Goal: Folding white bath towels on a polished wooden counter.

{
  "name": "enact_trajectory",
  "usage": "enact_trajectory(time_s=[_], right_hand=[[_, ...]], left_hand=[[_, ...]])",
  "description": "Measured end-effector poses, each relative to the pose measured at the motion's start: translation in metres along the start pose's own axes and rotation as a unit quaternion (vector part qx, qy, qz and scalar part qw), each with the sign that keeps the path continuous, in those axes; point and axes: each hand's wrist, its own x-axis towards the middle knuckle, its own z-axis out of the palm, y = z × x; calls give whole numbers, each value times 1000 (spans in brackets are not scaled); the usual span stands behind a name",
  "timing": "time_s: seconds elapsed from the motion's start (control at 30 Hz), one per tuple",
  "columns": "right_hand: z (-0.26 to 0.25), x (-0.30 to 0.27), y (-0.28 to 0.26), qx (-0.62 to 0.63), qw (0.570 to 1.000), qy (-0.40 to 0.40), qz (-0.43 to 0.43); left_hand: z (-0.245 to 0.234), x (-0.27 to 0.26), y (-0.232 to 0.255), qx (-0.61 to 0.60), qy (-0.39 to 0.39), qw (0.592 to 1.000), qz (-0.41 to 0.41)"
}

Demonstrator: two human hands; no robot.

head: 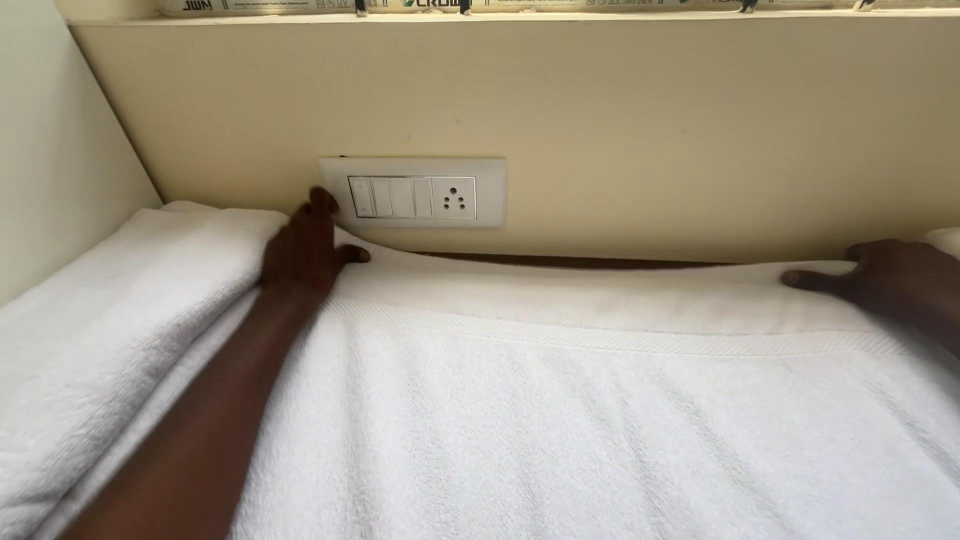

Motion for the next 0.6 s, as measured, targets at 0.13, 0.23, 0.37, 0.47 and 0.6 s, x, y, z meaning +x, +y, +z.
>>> enact_trajectory(time_s=[0.13, 0.23, 0.37, 0.47, 0.6], right_hand=[[9, -4, -6, -25, 999, 9, 24], [10, -4, -14, -69, 997, 11, 28], [9, 3, -10, -111, 992, 31, 52], [11, 13, -9, -137, 988, 45, 64], [12, 20, -26, -189, 979, 74, 16]], left_hand=[[-2, -2, 8, 10, -69, 997, -43], [-3, -5, 7, 75, -73, 994, -37], [8, -2, 16, 219, -16, 975, 36], [-1, -11, 34, 275, 25, 959, 57], [-2, -31, 61, 65, -53, 991, 105]])
